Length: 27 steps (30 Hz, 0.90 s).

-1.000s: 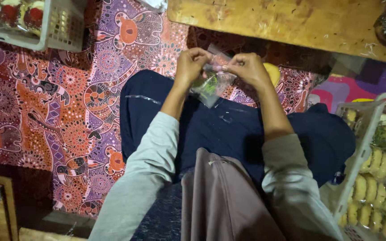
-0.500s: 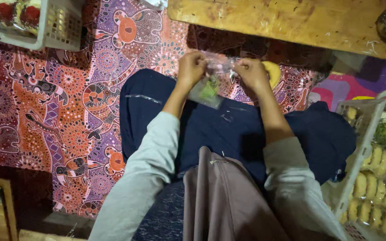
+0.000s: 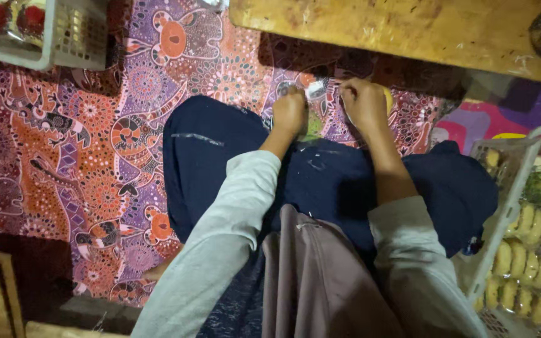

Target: The person sits on a patterned floor mat and individually places donuts into small plastic bags. They pick donuts from a wooden board, insert them into bags, and place the packaged items into a white plastic crate.

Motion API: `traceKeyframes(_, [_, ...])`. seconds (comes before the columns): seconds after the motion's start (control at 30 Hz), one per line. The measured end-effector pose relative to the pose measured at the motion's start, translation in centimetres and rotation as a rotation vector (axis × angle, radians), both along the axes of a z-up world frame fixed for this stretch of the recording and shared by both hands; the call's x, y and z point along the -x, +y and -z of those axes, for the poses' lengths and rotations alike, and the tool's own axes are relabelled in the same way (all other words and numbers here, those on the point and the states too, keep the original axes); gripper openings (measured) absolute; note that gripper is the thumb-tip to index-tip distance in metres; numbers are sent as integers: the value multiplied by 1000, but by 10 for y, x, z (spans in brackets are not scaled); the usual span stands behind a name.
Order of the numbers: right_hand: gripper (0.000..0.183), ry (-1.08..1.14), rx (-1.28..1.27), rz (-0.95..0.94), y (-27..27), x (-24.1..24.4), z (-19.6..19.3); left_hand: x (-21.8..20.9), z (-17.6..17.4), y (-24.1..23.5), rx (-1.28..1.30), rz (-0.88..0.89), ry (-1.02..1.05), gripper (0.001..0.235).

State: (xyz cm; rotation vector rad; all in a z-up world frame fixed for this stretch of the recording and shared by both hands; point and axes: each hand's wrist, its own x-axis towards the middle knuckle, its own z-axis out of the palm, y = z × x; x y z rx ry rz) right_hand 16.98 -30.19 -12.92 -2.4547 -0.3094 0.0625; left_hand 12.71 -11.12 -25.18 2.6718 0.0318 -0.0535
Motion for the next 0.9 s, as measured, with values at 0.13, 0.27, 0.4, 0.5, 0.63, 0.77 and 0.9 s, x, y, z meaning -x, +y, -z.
traceKeyframes(0.13, [19,-176,-159,-133,15,-4,9,9,8,1,-66,76,-128,2])
traceKeyframes(0.27, [48,-217,-177,-247,22,-24,16,8,-19,11,-127,178,-173,6])
traceKeyframes(0.4, [29,399,-80,-190,21,-39,14,12,-76,19,43,216,-251,10])
traceKeyframes(0.5, [23,363,-101,-158,20,-28,0,16,-121,19,168,184,-264,20])
traceKeyframes(0.63, [20,179,-204,-289,31,-15,-37,20,-187,17,357,-39,-536,47])
traceKeyframes(0.77, [17,-37,-186,-471,39,-10,-98,-6,-209,31,704,-112,-483,58])
traceKeyframes(0.9, [19,-176,-138,-367,53,-13,-156,-22,-210,38,753,-206,-328,37])
